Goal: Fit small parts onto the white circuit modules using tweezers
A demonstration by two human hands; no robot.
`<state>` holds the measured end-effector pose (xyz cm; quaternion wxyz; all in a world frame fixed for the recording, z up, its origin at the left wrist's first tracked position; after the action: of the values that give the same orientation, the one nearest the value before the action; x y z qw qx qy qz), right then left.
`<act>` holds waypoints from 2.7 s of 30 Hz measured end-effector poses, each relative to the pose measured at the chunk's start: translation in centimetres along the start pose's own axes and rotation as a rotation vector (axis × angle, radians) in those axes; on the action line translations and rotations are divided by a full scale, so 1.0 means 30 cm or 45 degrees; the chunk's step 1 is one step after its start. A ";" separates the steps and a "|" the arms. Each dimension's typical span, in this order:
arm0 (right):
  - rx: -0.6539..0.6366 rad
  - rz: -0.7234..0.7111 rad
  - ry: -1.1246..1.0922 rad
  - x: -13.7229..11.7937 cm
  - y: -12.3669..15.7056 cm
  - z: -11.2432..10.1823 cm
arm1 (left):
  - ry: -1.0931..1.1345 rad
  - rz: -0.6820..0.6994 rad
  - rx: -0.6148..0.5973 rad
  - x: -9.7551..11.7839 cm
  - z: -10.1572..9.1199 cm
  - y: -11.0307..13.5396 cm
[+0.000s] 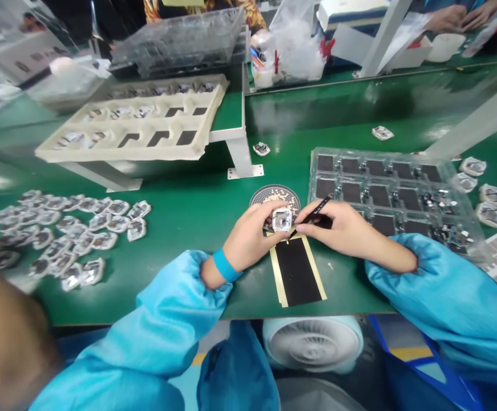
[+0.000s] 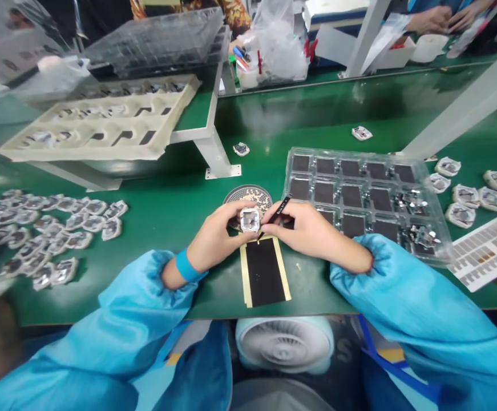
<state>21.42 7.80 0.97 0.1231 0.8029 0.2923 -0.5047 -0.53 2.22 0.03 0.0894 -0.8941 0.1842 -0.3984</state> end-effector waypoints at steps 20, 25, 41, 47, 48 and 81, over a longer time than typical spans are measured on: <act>0.214 -0.065 -0.080 -0.047 0.007 -0.043 | 0.021 -0.057 -0.028 -0.001 -0.016 -0.016; 0.477 -0.354 0.081 -0.063 0.020 -0.065 | 0.065 -0.120 0.007 0.007 -0.012 -0.012; 0.404 -0.473 0.305 -0.051 0.022 -0.049 | 0.078 -0.098 0.007 0.009 -0.009 -0.010; 0.395 -0.548 0.356 -0.049 0.021 -0.047 | 0.066 -0.070 0.013 0.006 -0.008 -0.010; 0.393 -0.572 0.368 -0.048 0.020 -0.046 | 0.068 -0.065 0.013 0.006 -0.008 -0.010; 0.443 -0.549 0.301 -0.045 0.021 -0.034 | 0.196 -0.017 0.100 -0.015 0.004 -0.005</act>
<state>22.10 7.33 2.58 -0.1613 0.7845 0.3774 -0.4648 -0.67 2.54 -0.31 0.1074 -0.8579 0.1687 -0.4734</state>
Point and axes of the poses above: each hand's wrist, its own y-axis away from the middle knuckle, its own z-axis out of the palm, x = y × z, the point moved 1 cm from there along -y, towards the middle knuckle, and after that the axes turned 4 degrees about z, right-handed, at the moved point
